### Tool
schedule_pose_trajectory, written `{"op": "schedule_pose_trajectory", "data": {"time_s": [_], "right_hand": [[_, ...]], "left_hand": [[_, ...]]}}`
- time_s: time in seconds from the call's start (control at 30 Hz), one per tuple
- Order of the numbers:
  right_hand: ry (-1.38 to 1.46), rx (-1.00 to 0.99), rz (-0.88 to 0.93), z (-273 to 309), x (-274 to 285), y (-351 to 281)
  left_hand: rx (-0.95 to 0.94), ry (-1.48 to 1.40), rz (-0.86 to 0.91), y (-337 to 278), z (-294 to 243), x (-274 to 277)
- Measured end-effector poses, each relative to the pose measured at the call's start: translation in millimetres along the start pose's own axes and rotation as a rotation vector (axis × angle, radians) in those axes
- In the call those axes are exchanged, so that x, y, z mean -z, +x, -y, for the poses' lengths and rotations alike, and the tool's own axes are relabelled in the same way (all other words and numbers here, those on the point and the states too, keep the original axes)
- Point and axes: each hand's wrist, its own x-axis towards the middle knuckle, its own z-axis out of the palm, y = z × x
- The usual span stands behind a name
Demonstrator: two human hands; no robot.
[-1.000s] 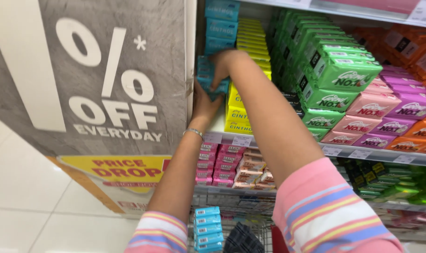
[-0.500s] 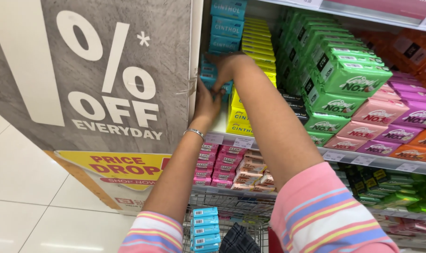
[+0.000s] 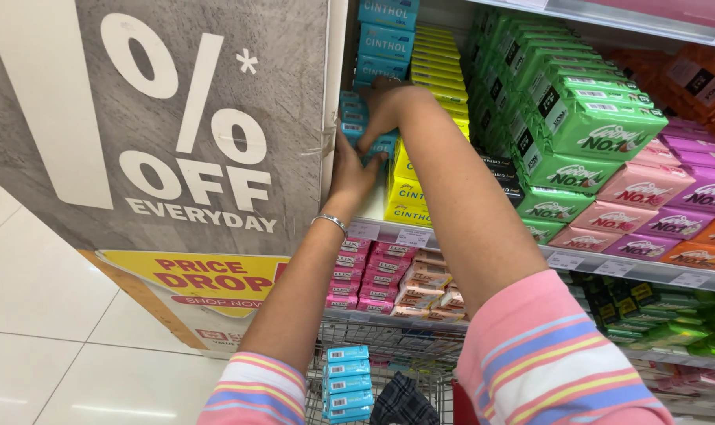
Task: The person takes soap bars from a shopping cart and stacks them onto store shelves, then takes different soap bars off another store shelf and places them into the shopping cart.
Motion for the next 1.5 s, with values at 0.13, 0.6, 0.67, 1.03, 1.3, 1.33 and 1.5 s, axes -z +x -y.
{"op": "schedule_pose_trajectory", "data": {"time_s": [0.13, 0.6, 0.67, 1.03, 1.3, 1.33, 1.5], "right_hand": [[-0.051, -0.004, 0.027, -2, -3, 6], [0.298, 0.074, -0.179, 0, 8, -28], [0.466, 0.068, -0.322, -4, 6, -26], [0.885, 0.366, -0.762, -24, 7, -8], [0.577, 0.141, -0.483, -31, 40, -96], [0.569, 0.186, -0.532, -32, 37, -105], [0.424, 0.319, -0.800, -14, 13, -180]], "left_hand": [[-0.042, -0.033, -0.009, 1, 3, -1], [-0.032, 0.128, -0.048, 6, 30, -13], [-0.057, 0.163, -0.069, 7, 41, -17], [-0.215, -0.520, 0.148, 29, -24, -11], [0.152, -1.081, 0.274, 4, -110, 27], [0.192, -1.085, 0.269, -2, -120, 31], [0.279, -1.051, 0.276, -46, -171, 67]]}}
